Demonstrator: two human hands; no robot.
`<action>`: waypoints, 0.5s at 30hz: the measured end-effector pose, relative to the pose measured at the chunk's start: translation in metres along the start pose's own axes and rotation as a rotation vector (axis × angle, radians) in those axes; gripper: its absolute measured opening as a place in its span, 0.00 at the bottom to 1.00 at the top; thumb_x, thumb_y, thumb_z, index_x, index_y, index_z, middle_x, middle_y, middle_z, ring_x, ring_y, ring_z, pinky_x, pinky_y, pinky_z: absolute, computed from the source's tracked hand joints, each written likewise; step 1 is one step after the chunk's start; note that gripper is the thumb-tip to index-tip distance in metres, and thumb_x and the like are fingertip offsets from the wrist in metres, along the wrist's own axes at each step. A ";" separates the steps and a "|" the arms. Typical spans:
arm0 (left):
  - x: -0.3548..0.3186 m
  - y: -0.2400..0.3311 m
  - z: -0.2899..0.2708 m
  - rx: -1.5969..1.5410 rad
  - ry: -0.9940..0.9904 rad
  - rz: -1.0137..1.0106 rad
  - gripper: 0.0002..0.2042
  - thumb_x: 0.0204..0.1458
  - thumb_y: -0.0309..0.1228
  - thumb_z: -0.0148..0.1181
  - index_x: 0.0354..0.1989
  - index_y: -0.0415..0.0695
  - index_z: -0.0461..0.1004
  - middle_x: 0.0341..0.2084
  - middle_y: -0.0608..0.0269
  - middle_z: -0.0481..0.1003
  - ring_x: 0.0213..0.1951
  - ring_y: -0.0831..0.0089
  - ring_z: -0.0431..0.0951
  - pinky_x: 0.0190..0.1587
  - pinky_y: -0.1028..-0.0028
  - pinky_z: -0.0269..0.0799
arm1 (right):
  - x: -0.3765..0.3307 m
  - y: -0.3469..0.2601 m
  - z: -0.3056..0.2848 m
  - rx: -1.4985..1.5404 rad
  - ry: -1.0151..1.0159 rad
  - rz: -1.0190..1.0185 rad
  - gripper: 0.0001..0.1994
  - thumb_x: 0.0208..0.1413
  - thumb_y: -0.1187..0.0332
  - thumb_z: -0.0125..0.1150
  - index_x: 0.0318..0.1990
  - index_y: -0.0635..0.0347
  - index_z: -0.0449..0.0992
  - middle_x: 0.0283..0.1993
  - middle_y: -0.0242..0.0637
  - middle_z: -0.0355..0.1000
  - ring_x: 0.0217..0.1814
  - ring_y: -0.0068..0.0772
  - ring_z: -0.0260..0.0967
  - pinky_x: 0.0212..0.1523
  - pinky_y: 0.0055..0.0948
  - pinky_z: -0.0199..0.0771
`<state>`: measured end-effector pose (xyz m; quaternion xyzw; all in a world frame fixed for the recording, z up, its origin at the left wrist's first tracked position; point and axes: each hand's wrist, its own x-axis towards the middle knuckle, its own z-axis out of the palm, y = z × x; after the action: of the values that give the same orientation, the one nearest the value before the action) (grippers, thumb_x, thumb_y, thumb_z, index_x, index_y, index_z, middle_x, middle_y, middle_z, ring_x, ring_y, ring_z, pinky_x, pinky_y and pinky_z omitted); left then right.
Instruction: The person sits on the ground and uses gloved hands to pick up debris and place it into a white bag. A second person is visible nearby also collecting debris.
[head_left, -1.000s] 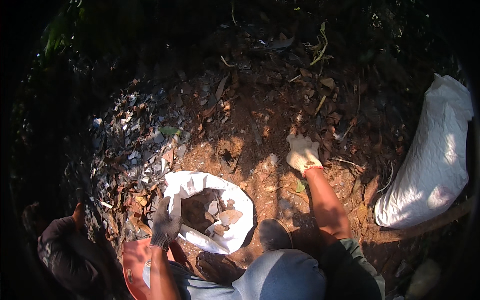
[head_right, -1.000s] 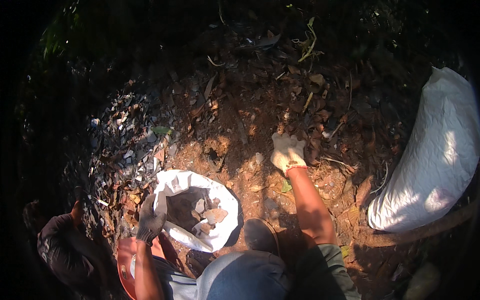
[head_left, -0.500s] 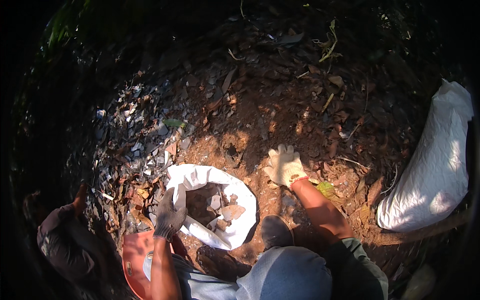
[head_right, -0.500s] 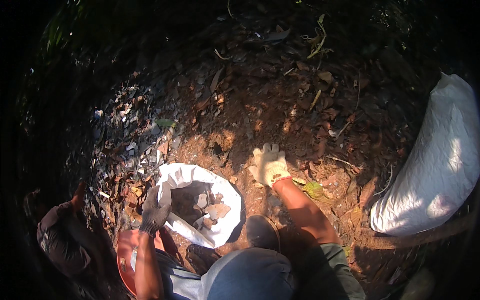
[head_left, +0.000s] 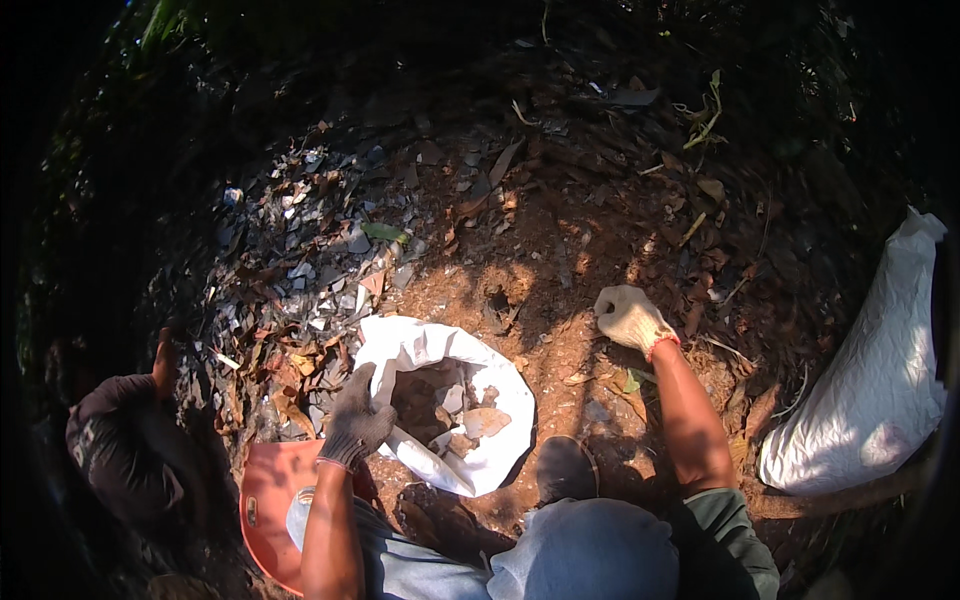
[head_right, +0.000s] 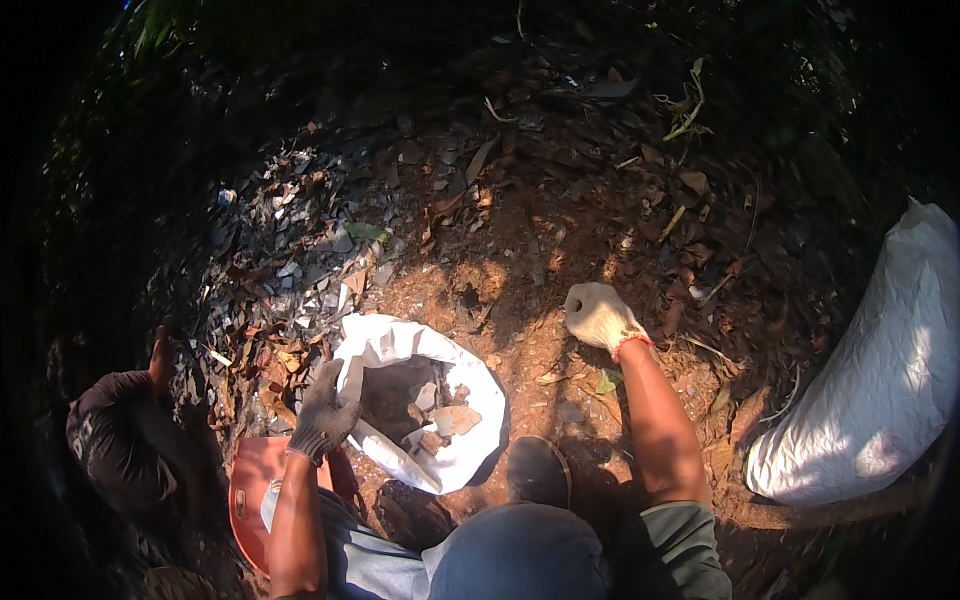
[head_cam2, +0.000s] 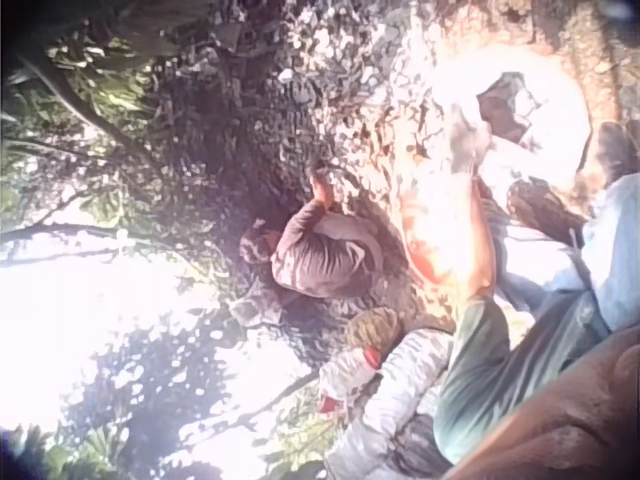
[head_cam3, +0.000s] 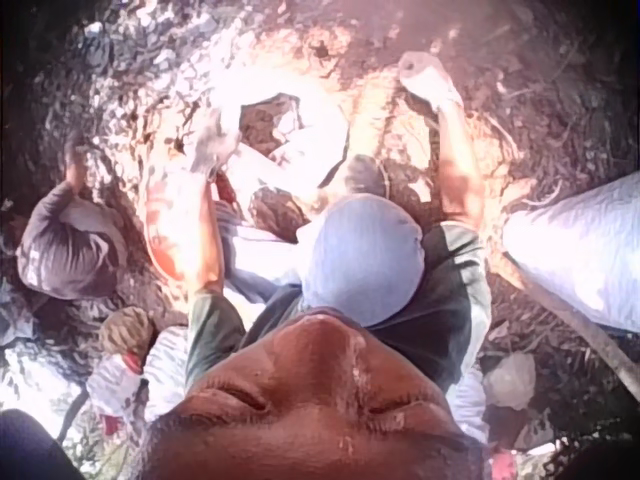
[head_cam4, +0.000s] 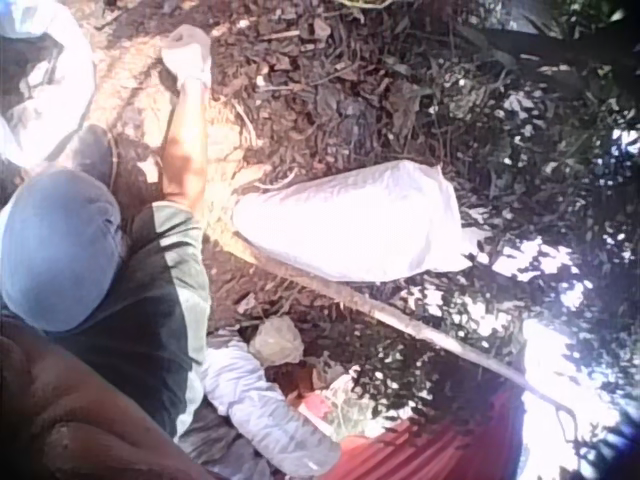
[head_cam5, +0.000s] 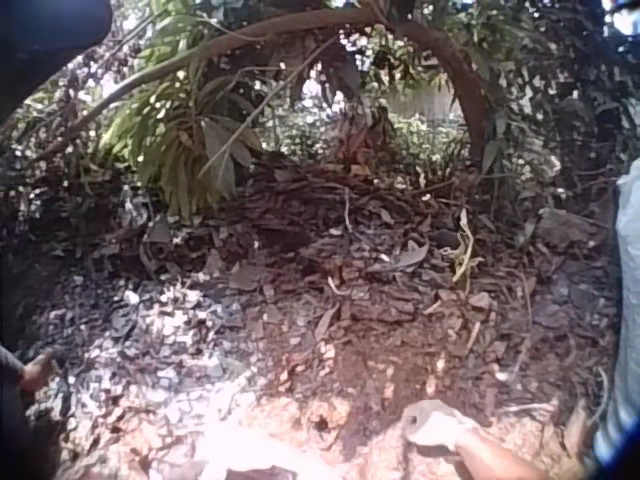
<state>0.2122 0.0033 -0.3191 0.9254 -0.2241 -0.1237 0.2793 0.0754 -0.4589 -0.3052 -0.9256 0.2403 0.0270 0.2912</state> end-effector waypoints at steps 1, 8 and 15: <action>-0.002 -0.001 0.000 -0.005 0.066 0.126 0.35 0.43 0.30 0.63 0.65 0.39 0.65 0.52 0.39 0.75 0.52 0.44 0.78 0.55 0.56 0.74 | -0.005 -0.001 -0.001 0.177 0.000 0.049 0.05 0.48 0.75 0.59 0.33 0.61 0.78 0.31 0.42 0.78 0.28 0.38 0.76 0.33 0.36 0.76; 0.007 0.009 0.006 0.090 0.014 0.037 0.37 0.44 0.32 0.65 0.67 0.35 0.64 0.57 0.38 0.73 0.57 0.46 0.76 0.60 0.58 0.72 | -0.040 -0.063 0.092 0.815 -0.014 -0.139 0.13 0.56 0.64 0.64 0.45 0.62 0.78 0.43 0.43 0.80 0.47 0.37 0.79 0.47 0.33 0.78; 0.003 -0.020 -0.019 0.090 0.114 0.220 0.30 0.40 0.20 0.56 0.58 0.42 0.71 0.49 0.43 0.78 0.51 0.41 0.78 0.54 0.56 0.74 | -0.127 -0.096 0.158 0.277 0.006 -0.579 0.20 0.56 0.60 0.62 0.54 0.57 0.74 0.58 0.50 0.72 0.58 0.60 0.71 0.55 0.49 0.77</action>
<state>0.2288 0.0254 -0.3151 0.9124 -0.3135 -0.0294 0.2615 0.0220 -0.2485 -0.3615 -0.9071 -0.0310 -0.0927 0.4094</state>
